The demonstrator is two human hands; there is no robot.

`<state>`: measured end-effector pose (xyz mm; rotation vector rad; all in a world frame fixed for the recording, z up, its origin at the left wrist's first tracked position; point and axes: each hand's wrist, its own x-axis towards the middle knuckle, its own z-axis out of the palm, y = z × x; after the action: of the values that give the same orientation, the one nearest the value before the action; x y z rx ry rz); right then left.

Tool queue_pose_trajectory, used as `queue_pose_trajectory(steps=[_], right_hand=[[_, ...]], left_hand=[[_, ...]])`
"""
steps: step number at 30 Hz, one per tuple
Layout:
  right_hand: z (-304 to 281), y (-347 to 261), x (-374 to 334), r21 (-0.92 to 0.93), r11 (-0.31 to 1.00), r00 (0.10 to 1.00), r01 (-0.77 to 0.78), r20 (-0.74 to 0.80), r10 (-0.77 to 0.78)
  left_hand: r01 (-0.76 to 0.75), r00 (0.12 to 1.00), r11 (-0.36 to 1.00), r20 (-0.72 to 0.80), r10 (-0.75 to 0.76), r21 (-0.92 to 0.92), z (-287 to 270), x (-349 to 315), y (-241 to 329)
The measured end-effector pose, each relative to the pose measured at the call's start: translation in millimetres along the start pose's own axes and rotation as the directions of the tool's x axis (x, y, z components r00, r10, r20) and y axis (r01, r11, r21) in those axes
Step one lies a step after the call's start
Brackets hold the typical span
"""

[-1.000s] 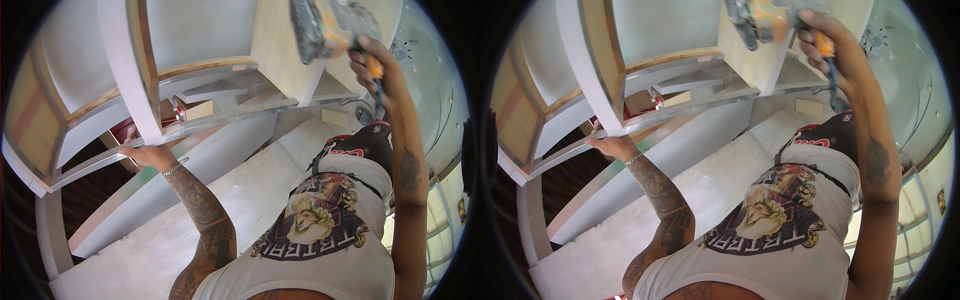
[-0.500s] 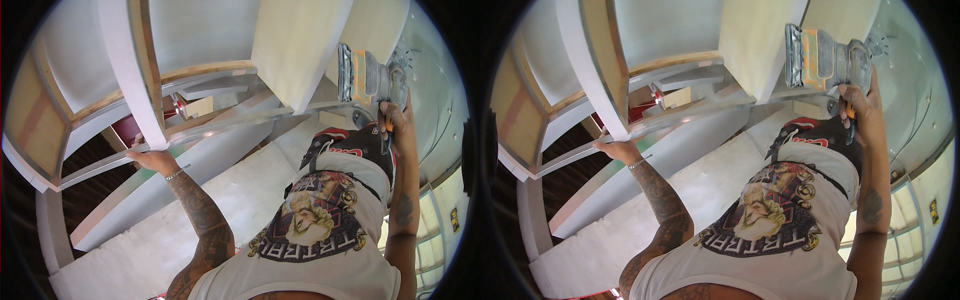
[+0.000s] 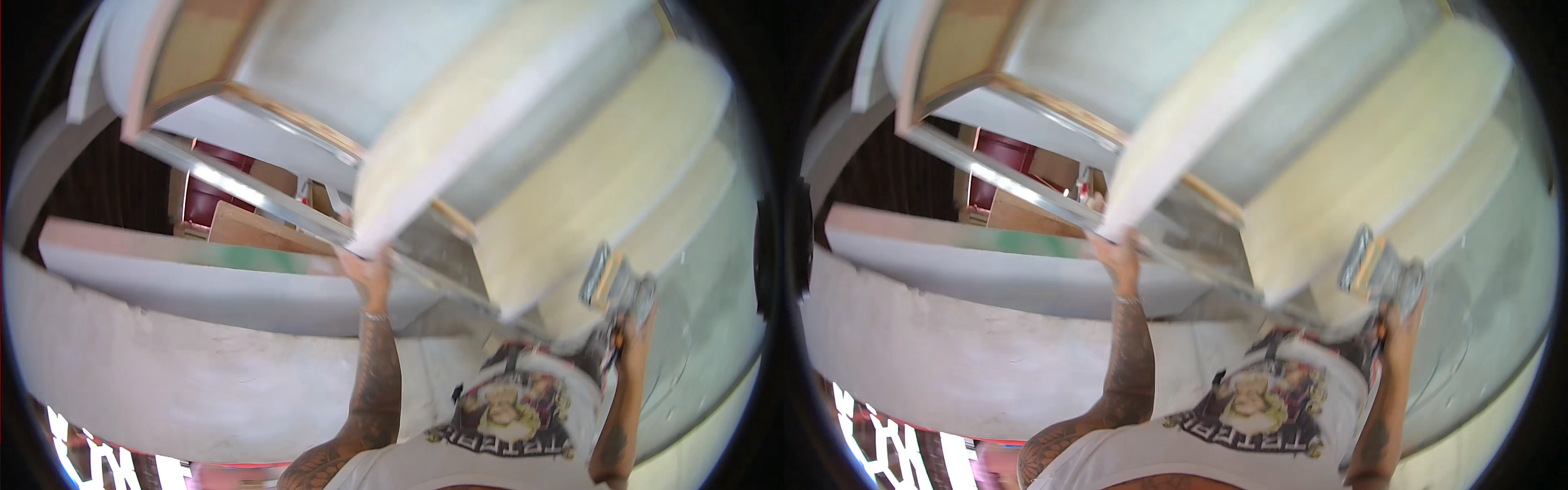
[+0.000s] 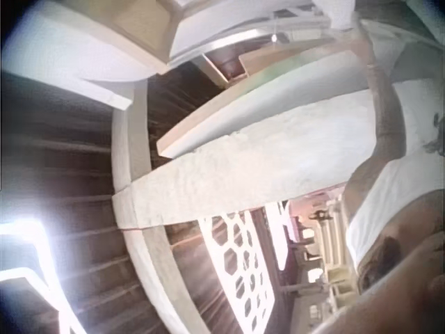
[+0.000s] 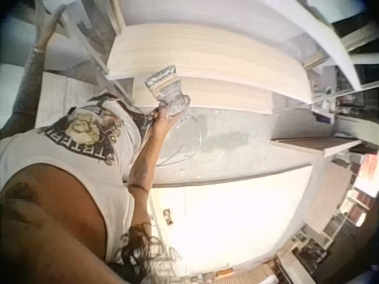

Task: Using an electric orbital sander to sand the surfaces and edges of wooden shelves on a metal frame.

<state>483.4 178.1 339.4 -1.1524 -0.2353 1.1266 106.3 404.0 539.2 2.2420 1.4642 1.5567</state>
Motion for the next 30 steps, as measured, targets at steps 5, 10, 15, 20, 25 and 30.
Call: queue_pose_trajectory(steps=[5, 10, 15, 20, 25, 30], right_hand=[[12.8, -41.5, -29.3, -0.095, 0.992, 0.994, 0.081, -0.071, -0.088], [38.5, -59.2, -50.0, -0.131, 0.976, 0.983, 0.174, -0.040, -0.180], [87.9, -99.0, -90.6, -0.131, 0.920, 0.929, 0.370, 0.057, -0.366], [163.1, -157.7, -119.8, -0.173, 0.748, 0.767, 0.641, 0.090, -0.636], [254.2, -213.2, -150.7, -0.162, 0.535, 0.556, 0.830, 0.159, -0.815], [347.2, -250.8, -171.9, -0.102, 0.253, 0.271, 0.962, 0.245, -0.931]], left_hand=[[0.260, 0.960, 0.963, 0.122, -0.250, -0.073, 2.8, -16.2, 27.6], [0.252, 0.968, 0.945, 0.054, -0.246, -0.208, -8.0, -35.7, 20.2], [0.110, 0.984, 0.804, -0.050, -0.172, -0.584, 5.8, -51.9, -11.2], [0.261, 0.949, 0.763, 0.013, -0.314, -0.591, 21.3, -62.5, 36.1], [0.517, 0.850, 0.694, 0.202, -0.487, -0.501, 32.7, -75.3, 26.8], [0.391, 0.919, 0.738, 0.192, -0.343, -0.551, 45.2, -83.6, 3.6]])
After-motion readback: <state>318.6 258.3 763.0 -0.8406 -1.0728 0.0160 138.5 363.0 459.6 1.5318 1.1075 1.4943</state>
